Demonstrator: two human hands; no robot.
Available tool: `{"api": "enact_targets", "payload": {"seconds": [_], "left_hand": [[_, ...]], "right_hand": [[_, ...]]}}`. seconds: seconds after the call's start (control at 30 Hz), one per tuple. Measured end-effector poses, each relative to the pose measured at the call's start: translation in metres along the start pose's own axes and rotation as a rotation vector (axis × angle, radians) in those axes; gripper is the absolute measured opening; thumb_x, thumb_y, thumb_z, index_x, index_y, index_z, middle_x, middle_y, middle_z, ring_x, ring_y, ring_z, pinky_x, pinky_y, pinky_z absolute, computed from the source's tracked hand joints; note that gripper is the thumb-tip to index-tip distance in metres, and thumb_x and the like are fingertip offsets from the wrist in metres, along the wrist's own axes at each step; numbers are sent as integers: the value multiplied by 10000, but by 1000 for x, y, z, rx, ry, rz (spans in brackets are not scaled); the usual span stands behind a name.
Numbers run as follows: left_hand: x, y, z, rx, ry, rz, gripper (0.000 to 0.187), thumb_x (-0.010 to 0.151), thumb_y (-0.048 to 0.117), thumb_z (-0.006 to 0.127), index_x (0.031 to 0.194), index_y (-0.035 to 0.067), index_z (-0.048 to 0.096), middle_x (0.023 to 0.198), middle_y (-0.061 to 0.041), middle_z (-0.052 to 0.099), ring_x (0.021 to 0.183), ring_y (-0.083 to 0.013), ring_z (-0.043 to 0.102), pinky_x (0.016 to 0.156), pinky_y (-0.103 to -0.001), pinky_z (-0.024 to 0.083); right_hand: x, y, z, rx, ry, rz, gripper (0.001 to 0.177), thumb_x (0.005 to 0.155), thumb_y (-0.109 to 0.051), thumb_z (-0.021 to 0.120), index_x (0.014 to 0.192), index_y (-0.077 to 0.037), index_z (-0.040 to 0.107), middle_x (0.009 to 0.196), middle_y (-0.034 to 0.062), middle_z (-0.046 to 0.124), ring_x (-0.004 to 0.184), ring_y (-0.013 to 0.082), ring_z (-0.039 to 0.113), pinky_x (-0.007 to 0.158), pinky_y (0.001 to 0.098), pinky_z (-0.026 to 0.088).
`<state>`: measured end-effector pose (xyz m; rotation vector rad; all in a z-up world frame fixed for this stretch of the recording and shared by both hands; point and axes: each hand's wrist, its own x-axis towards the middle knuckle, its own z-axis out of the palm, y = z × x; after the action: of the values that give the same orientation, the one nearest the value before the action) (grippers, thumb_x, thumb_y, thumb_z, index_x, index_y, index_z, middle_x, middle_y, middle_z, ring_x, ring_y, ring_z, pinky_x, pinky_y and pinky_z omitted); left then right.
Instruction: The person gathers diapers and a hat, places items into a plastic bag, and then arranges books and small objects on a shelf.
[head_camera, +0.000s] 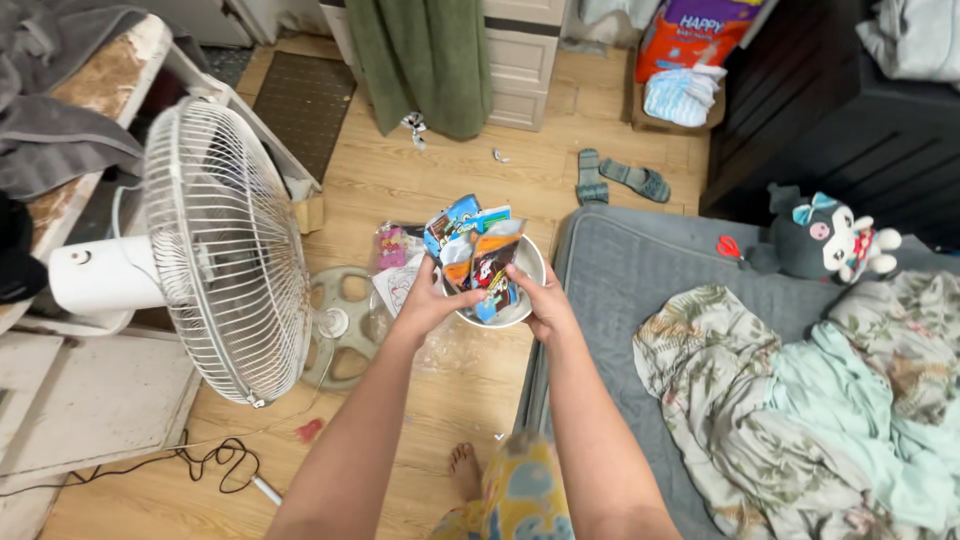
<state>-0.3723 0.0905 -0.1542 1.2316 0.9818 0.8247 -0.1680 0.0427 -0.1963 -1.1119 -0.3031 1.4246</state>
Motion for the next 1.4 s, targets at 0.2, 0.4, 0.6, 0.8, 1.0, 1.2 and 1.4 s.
{"api": "enact_targets", "payload": {"seconds": [0.2,0.4,0.6,0.8,1.0,1.2,1.4], "left_hand": [[-19,-27,-1,89,-162,64,974,661,197,960,1491,70,466,1452,-91,590,1378,-228,519,1137,-388,429],[-49,-73,-4,313,-179,-70,1078,611,227,976,1518,96,408,1520,-134,543,1456,-261,454,1176,-410,359],[-102,-229,-53,479,-258,-583,875,658,356,918,1426,143,558,1539,-109,542,1422,-315,480,1111,-448,471],[-125,-411,-93,1165,-180,-513,368,843,188,747,1206,153,701,1476,-182,454,1310,-364,524,1096,-442,483],[-73,-511,-121,1625,-231,-175,259,887,168,627,1111,72,714,1629,-167,208,1503,-391,217,1172,-539,312],[-32,-539,-122,1823,-435,-200,215,955,204,579,932,96,764,1723,-89,97,1574,-343,84,1213,-631,160],[7,-611,-119,1809,-406,-258,176,977,185,599,1033,122,752,1705,-88,153,1580,-330,115,1241,-664,107]], "right_hand": [[-10,30,-25,50,31,17,636,818,-192,822,1393,-140,557,1221,88,701,1076,251,711,823,449,632],[-37,71,-63,61,71,25,651,808,-158,802,1405,-152,542,1231,85,695,1098,251,701,865,446,621],[-58,127,-111,55,140,25,641,806,-123,805,1397,-117,558,1226,93,703,1116,246,696,918,435,603],[-47,211,-155,35,219,68,600,814,-139,795,1372,-121,577,1198,107,709,1069,253,697,868,442,604],[16,304,-193,72,169,24,557,848,-150,790,1359,-84,578,1207,125,710,1075,262,702,882,440,608],[58,377,-214,100,145,-6,594,839,-140,774,1390,-126,553,1234,91,697,1102,239,693,909,428,600],[80,402,-233,139,203,34,598,859,-143,761,1413,-106,542,1240,105,704,1118,247,697,930,420,597]]}}
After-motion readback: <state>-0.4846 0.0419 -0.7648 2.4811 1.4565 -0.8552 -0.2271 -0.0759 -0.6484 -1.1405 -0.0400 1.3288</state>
